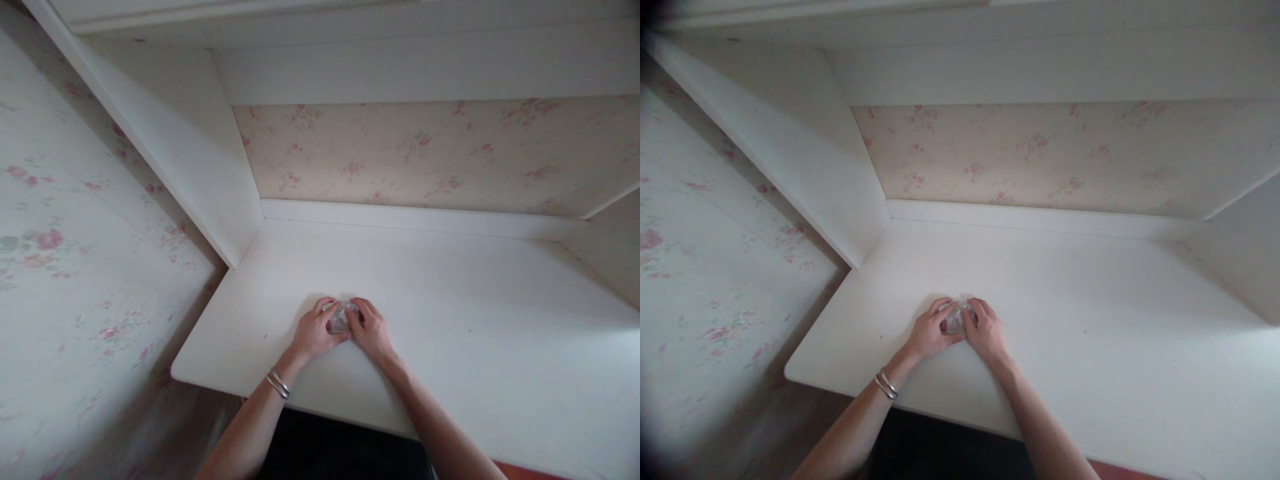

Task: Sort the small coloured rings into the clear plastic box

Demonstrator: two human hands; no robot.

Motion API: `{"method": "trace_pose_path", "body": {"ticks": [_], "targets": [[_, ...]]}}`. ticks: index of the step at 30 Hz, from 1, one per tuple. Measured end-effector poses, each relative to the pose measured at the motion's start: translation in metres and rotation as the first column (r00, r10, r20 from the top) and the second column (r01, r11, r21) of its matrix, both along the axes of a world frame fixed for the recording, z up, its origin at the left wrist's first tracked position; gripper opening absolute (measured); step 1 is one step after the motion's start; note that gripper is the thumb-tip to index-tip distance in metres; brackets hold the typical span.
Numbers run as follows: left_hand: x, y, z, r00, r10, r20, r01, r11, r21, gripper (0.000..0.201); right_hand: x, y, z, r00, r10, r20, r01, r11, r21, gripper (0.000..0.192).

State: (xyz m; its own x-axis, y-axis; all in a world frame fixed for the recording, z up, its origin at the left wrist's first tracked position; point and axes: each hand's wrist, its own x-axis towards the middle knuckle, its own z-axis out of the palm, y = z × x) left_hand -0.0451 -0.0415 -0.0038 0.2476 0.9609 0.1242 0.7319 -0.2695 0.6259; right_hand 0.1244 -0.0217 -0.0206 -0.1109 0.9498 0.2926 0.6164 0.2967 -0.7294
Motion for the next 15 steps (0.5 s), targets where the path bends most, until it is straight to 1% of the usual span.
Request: {"method": "trace_pose_path", "body": {"ticks": [5, 10, 15], "targets": [[-0.0026, 0.0014, 0.0007, 1.000, -0.017, 0.011, 0.018, 0.999, -0.027, 0.068, 0.0009, 0.0000, 0.0005, 1.000, 0.013, 0.007, -0.013, 1.000, 0.002, 0.031], [-0.0021, 0.0038, 0.0012, 0.998, 0.018, 0.061, -0.017, 1.000, -0.011, 0.041, 0.0012, -0.0003, 0.0020, 0.999, 0.030, 0.014, -0.030, 1.000, -0.006, 0.030], [0.0002, 0.0057, -0.0009, 0.989, 0.045, 0.143, -0.043, 0.999, -0.014, 0.035, 0.0002, -0.0002, 0.0027, 1.000, 0.025, 0.007, -0.025, 1.000, 0.007, 0.030]]}}
